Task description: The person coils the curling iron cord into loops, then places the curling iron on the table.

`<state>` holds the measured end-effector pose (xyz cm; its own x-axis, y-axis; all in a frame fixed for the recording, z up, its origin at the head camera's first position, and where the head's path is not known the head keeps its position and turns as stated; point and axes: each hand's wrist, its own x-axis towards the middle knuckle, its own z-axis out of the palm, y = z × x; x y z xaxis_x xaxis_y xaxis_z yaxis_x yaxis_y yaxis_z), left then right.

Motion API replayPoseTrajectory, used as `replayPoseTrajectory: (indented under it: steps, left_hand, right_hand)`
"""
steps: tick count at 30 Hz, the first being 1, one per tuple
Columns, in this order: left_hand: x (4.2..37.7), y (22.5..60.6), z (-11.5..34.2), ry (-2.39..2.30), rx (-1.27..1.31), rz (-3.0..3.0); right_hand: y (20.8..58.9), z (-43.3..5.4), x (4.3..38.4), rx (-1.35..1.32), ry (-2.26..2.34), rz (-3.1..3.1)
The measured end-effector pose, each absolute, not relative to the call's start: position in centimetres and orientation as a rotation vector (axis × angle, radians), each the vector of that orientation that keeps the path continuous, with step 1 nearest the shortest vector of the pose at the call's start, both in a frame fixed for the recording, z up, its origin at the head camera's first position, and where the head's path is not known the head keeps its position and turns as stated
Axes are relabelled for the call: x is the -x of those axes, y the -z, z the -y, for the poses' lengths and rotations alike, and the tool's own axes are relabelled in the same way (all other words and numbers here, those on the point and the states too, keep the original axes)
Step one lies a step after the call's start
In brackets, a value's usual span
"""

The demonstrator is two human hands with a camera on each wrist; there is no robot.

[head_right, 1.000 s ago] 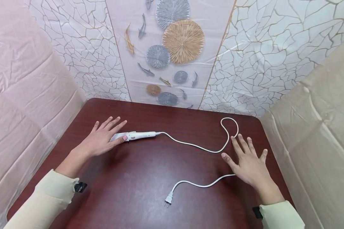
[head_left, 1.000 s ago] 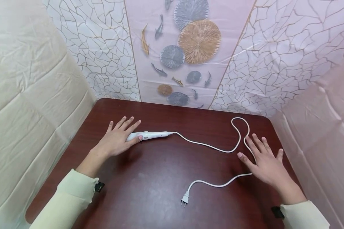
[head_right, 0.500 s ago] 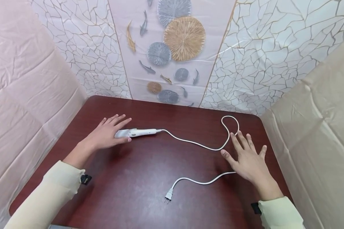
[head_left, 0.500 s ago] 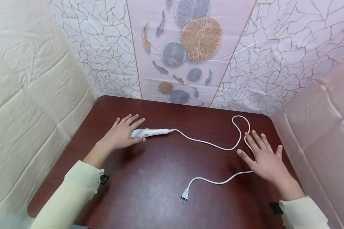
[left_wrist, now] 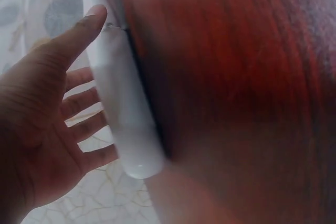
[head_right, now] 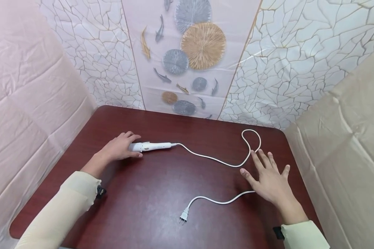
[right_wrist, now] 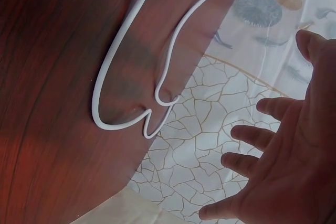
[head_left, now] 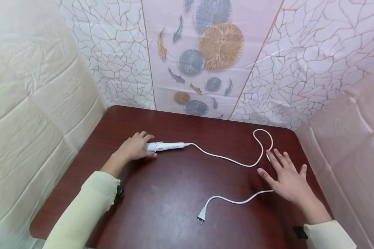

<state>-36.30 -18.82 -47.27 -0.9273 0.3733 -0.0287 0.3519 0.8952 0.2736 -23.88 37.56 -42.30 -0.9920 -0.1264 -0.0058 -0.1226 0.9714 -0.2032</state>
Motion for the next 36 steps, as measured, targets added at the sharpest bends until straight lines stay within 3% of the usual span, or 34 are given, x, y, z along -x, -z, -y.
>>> replayPoseTrajectory:
  steps: [25,36]
  left_hand:
    - [36.8,51.5,18.3,-0.472,-0.679,-2.984]
    - [36.4,49.9,18.0,-0.439,-0.861,-3.09]
  right_hand:
    - [43.7,-37.4,21.8,0.159,0.35,-3.087]
    - [43.2,-36.7,22.3,0.203,0.363,-3.109]
